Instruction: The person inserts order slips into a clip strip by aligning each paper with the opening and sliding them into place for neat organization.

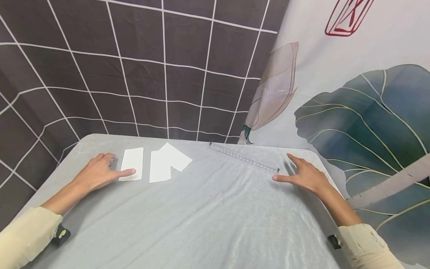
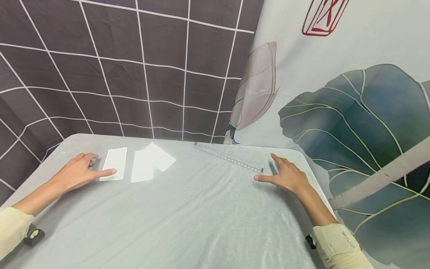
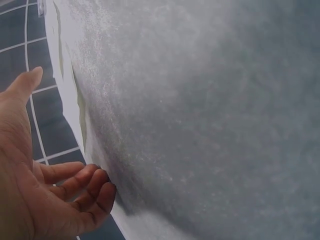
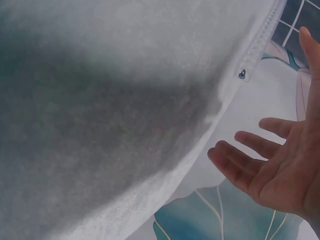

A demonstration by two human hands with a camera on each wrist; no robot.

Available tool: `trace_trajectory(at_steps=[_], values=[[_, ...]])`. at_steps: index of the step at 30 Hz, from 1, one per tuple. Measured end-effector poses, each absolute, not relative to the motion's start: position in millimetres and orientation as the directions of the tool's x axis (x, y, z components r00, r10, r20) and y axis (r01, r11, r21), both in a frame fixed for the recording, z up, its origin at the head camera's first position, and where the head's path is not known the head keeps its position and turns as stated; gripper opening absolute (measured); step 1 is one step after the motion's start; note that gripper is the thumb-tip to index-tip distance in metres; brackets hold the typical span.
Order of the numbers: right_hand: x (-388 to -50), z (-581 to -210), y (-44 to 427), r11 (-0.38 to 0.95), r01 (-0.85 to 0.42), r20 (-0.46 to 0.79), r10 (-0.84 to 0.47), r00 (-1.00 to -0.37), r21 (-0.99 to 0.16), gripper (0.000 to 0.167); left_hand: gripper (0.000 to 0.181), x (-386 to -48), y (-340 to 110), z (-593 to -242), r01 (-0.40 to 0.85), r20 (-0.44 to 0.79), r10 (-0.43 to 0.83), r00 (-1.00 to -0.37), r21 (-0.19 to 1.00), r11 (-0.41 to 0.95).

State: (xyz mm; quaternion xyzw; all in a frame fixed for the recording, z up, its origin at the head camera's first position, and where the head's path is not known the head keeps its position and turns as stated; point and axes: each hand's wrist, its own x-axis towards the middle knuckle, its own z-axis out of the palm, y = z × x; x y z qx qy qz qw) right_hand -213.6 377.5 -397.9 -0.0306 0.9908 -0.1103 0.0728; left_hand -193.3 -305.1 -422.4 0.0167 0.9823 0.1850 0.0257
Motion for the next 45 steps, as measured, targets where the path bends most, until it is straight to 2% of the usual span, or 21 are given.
trace_trajectory(at_steps=[26,35,45], values=[[-213.0,-405.7,367.9,0.972,-0.06,-0.107,-0.085,-0.991,-0.226,0.127,0.098,-199.2,-306.3,-419.9,-0.055,-0.071,-0.026,-0.997,0.45,0.891],[-216.4,-407.7,367.0,0.95,-0.06,-0.115,-0.099,-0.988,-0.307,0.124,0.092,-201.2,-302.3,-417.5,-0.067,-0.074,-0.037,-0.997,0.459,0.886],[-216.5,-409.9,366.0,0.942,-0.085,-0.106,-0.125,-0.987,-0.323,0.115,0.086,-203.3,-296.8,-419.5,-0.066,-0.071,-0.037,-0.997,0.466,0.882]])
